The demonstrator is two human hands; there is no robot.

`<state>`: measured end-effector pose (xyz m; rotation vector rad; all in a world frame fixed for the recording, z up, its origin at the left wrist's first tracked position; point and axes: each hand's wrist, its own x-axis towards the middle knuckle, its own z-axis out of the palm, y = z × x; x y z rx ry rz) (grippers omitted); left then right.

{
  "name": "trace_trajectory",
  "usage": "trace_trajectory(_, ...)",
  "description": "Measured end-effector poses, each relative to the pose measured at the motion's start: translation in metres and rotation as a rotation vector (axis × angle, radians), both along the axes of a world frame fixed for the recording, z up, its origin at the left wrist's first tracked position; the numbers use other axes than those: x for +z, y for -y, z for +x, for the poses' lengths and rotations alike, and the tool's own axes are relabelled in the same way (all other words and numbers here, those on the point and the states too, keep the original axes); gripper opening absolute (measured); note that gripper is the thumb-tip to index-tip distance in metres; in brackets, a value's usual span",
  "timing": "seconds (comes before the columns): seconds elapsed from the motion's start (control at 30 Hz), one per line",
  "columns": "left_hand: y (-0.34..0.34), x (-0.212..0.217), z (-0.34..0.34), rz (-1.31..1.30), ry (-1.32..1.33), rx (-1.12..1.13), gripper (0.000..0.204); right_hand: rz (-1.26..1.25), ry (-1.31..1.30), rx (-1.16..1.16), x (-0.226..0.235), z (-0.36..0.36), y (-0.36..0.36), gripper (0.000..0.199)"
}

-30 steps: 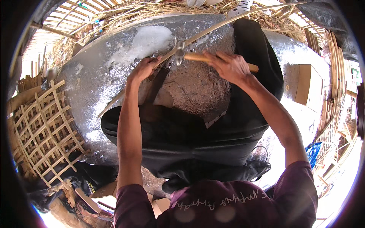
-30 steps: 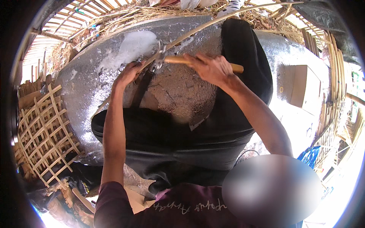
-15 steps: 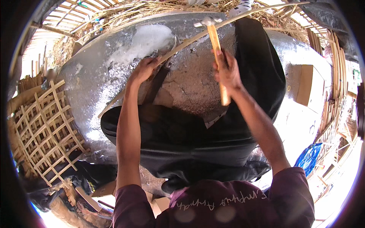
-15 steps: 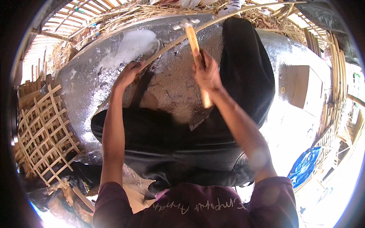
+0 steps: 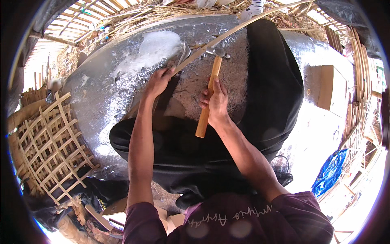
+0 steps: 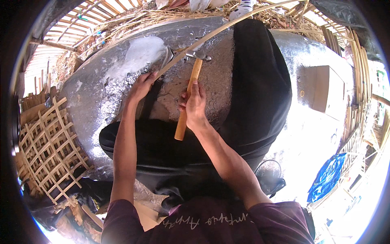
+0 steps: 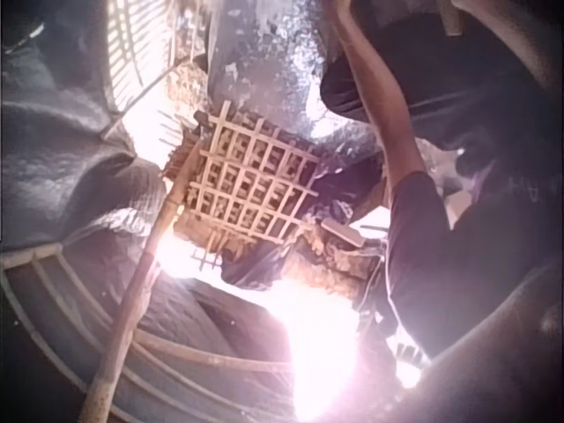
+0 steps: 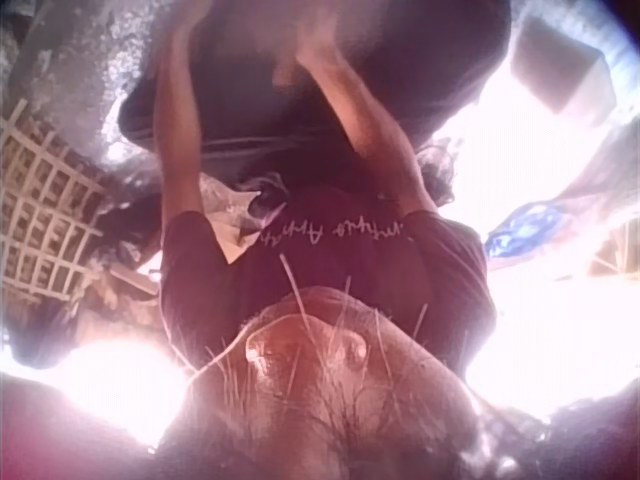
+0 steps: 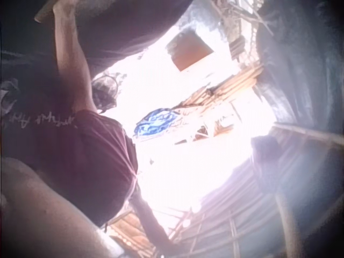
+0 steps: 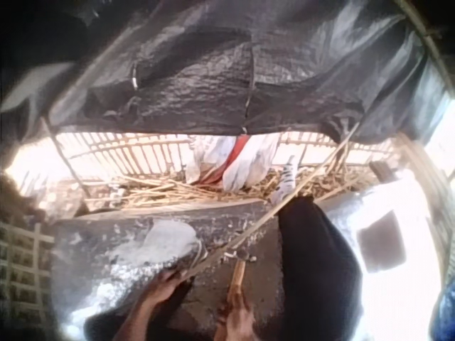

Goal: The person shaves a thin strip of wood using a large blade and then hammers a small nail into the strip by hand.

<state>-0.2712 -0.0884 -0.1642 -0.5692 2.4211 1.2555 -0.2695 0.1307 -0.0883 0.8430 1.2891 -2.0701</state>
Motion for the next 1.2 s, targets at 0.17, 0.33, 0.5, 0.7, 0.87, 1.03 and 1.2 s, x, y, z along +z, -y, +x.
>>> trace_trajectory(0.17, -0.006, 0.007, -0.003, 0.020, 0.012, -0.017, 0.059, -0.118, 0.056, -0.118, -0.012, 0.001, 0.003, 0.032)
trace_trajectory(0.33, -0.004, 0.008, 0.000, -0.016, -0.005, -0.020, 0.060, -0.163, 0.047, -0.117, 0.001, 0.004, 0.011, 0.028)
trace_trajectory(0.5, -0.009, 0.014, -0.001, -0.041, -0.029, -0.024, 0.060, -0.171, 0.080, -0.148, 0.003, 0.003, 0.018, 0.028)
trace_trajectory(0.7, -0.013, 0.004, 0.004, -0.089, -0.252, -0.005, 0.058, -0.372, 0.166, -0.317, 0.011, 0.000, 0.039, 0.029)
trace_trajectory(0.87, -0.006, 0.012, -0.002, -0.017, -0.053, -0.062, 0.054, -0.602, 0.244, -0.392, 0.011, -0.005, 0.035, 0.032)
trace_trajectory(1.03, -0.004, 0.007, -0.003, -0.014, -0.013, -0.091, 0.053, -0.712, 0.293, -0.400, 0.009, -0.009, 0.031, 0.033)
trace_trajectory(1.2, -0.001, 0.002, -0.002, 0.001, 0.030, -0.071, 0.051, -0.722, 0.337, -0.414, 0.017, -0.014, 0.031, 0.032)
